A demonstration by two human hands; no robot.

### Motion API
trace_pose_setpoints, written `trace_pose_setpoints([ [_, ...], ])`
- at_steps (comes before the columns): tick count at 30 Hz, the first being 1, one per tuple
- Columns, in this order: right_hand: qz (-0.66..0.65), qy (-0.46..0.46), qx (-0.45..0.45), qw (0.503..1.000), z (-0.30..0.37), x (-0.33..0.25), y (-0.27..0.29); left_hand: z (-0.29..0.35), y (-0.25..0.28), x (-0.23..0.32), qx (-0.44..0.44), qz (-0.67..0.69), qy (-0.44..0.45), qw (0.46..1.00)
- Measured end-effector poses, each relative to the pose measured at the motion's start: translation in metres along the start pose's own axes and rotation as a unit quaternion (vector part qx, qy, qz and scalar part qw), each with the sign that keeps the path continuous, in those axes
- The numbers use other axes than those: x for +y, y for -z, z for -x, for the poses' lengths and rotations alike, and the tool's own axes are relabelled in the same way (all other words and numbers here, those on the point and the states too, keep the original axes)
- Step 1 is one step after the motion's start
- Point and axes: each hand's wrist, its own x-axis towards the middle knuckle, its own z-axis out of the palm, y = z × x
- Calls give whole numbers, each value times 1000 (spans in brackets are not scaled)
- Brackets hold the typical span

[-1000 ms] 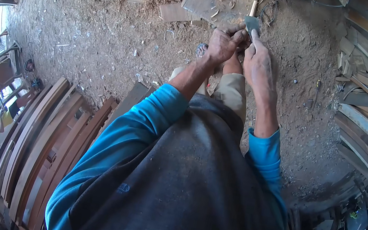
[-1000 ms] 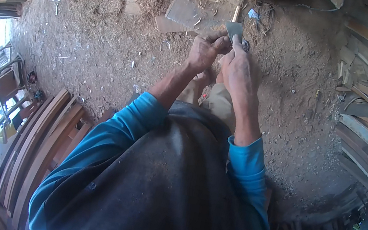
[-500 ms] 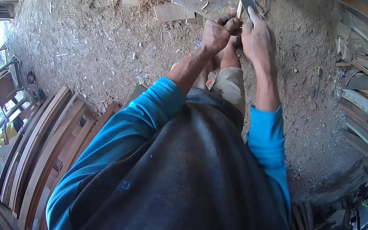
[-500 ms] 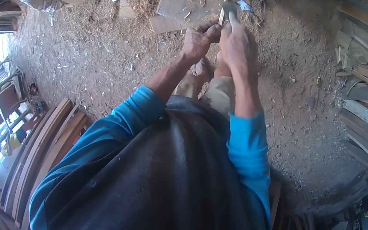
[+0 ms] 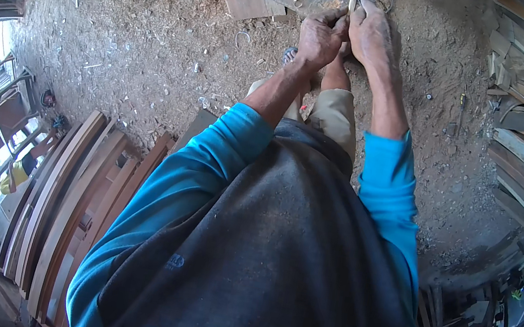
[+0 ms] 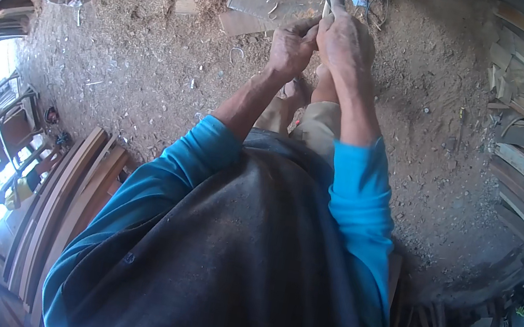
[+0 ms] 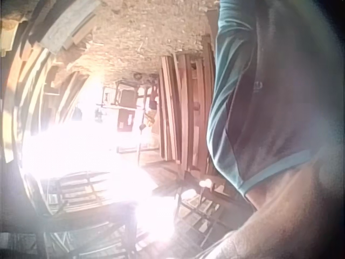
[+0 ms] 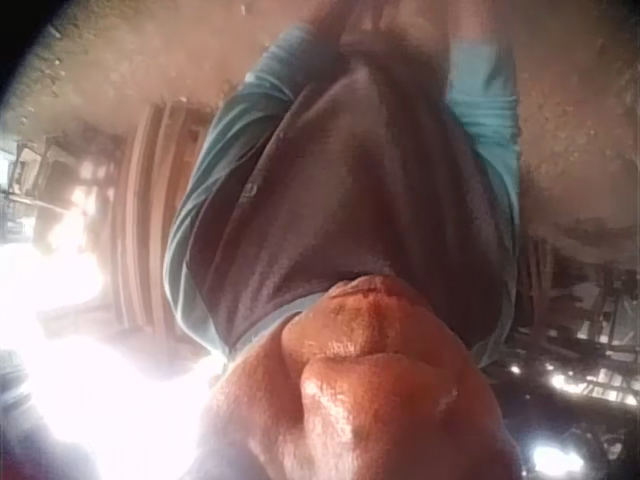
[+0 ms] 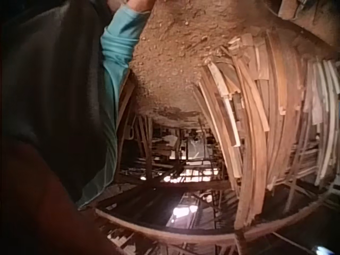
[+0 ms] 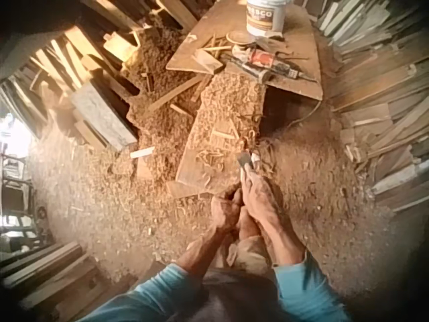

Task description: The person uses a small hand tool to shave and shape a thin piece of wood, repeatedly drawing the blade along the length of the wood to remove shavings.

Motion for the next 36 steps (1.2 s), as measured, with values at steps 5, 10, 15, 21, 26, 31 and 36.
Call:
trace_pose_setpoints([
  [5,21,-33,-62,997,31,-5,13,7,-2,18,20,-38,9,999],
  [10,38,-33,-42,998,20,-7,2,11,-3,28,23,-102,6,995],
  [15,-29,1,-14,999,2,9,8,9,0,18,-14,20,46,999],
  [21,-14,-4,-48,999,38,1,8,1,9,8,-34,83,26,996],
  [26,-28,-3,-22,999,-4,4,12,0,9,9,-58,78,48,994],
  [31,-54,-29,-63,996,38,-5,23,1,15,21,-62,106,75,990],
  [36,-88,-19,-33,995,70,2,0,0,16,13,-73,150,83,983],
])
